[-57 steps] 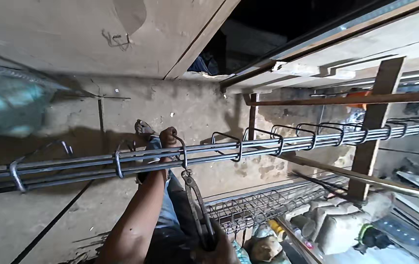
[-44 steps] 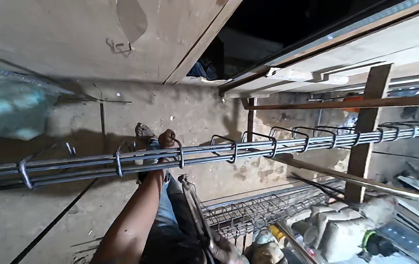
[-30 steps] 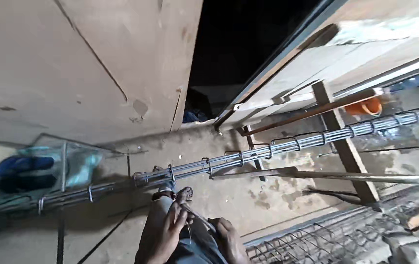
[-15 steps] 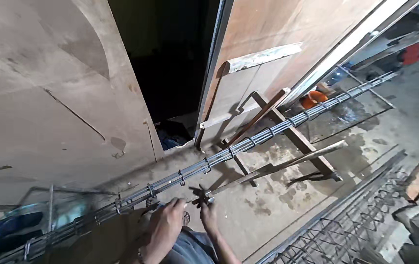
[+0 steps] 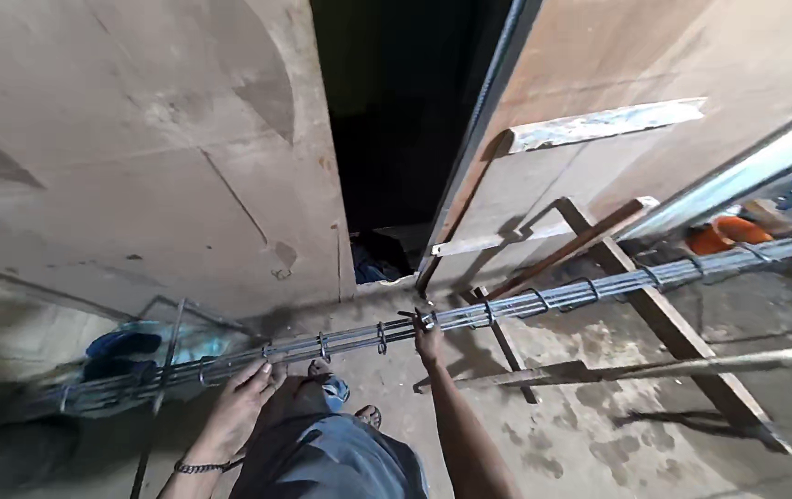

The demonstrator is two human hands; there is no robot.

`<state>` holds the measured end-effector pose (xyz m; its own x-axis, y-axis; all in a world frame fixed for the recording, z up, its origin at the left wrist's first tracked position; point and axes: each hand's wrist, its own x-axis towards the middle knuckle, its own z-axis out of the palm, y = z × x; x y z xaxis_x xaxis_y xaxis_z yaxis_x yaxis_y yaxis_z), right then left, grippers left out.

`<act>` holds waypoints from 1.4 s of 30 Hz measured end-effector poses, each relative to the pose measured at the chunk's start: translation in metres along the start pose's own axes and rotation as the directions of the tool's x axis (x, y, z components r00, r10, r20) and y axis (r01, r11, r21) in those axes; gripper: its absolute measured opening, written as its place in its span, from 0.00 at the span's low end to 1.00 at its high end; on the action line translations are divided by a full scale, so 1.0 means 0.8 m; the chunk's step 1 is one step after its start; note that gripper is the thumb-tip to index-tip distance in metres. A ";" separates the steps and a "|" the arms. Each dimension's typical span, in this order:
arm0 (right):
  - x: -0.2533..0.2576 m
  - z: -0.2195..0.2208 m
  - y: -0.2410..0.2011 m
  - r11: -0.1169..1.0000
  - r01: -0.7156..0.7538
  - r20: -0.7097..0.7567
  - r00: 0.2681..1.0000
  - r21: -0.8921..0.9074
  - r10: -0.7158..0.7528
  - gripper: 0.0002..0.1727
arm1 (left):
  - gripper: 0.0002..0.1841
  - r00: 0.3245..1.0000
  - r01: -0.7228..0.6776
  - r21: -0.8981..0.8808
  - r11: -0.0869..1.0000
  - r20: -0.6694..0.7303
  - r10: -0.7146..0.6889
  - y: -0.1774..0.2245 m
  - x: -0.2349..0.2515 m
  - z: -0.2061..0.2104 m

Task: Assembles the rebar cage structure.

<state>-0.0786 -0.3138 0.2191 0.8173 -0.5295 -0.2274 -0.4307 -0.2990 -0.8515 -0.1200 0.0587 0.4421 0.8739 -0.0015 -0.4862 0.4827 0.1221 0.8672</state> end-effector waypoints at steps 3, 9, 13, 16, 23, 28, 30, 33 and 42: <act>0.002 -0.005 0.003 0.986 -0.085 0.046 0.995 -0.145 0.092 0.32 | 0.16 0.996 0.033 -0.159 0.987 -0.076 -0.046 0.013 -0.008 -0.005; -0.080 -0.040 -0.094 0.991 -0.029 -0.106 0.994 -0.134 0.015 0.43 | 0.15 0.990 0.023 -0.298 0.954 -0.125 -0.063 0.014 -0.010 0.011; -0.186 -0.002 -0.166 0.952 0.224 0.351 0.892 0.208 -0.286 0.22 | 0.15 0.991 0.034 -0.317 0.948 -0.109 -0.072 -0.001 -0.006 0.038; -0.236 0.034 -0.183 0.938 -0.043 0.740 0.628 0.343 -0.241 0.22 | 0.15 0.994 0.043 -0.305 0.951 -0.079 -0.070 -0.016 0.002 0.058; -0.231 0.043 -0.149 0.953 -0.098 0.816 0.545 0.288 -0.191 0.16 | 0.15 0.927 0.168 -0.590 0.790 -0.178 -0.331 -0.060 0.029 0.062; -0.223 0.063 -0.128 0.991 -0.062 0.646 0.762 0.119 -0.030 0.18 | 0.20 0.957 0.279 0.124 0.952 0.049 -0.287 -0.091 0.092 0.015; -0.213 0.061 -0.125 0.999 -0.031 0.509 0.859 -0.043 0.049 0.18 | 0.19 0.981 0.066 0.587 0.807 0.110 -0.160 -0.107 0.136 -0.011; -0.190 0.056 -0.130 0.964 0.020 0.414 0.905 -0.264 0.094 0.16 | 0.16 0.986 -0.083 0.841 0.534 0.146 -0.077 -0.103 0.196 -0.021; -0.129 0.102 -0.140 0.560 0.545 0.342 0.835 -0.624 -0.431 0.14 | 0.16 0.963 -0.061 0.830 0.555 0.196 -0.187 -0.099 0.297 -0.018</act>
<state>-0.0831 -0.1609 0.2995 0.9990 -0.0419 0.0154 -0.0352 -0.9513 -0.3063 0.0482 0.0626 0.2563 0.7624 -0.2190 -0.6089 0.2623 -0.7556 0.6002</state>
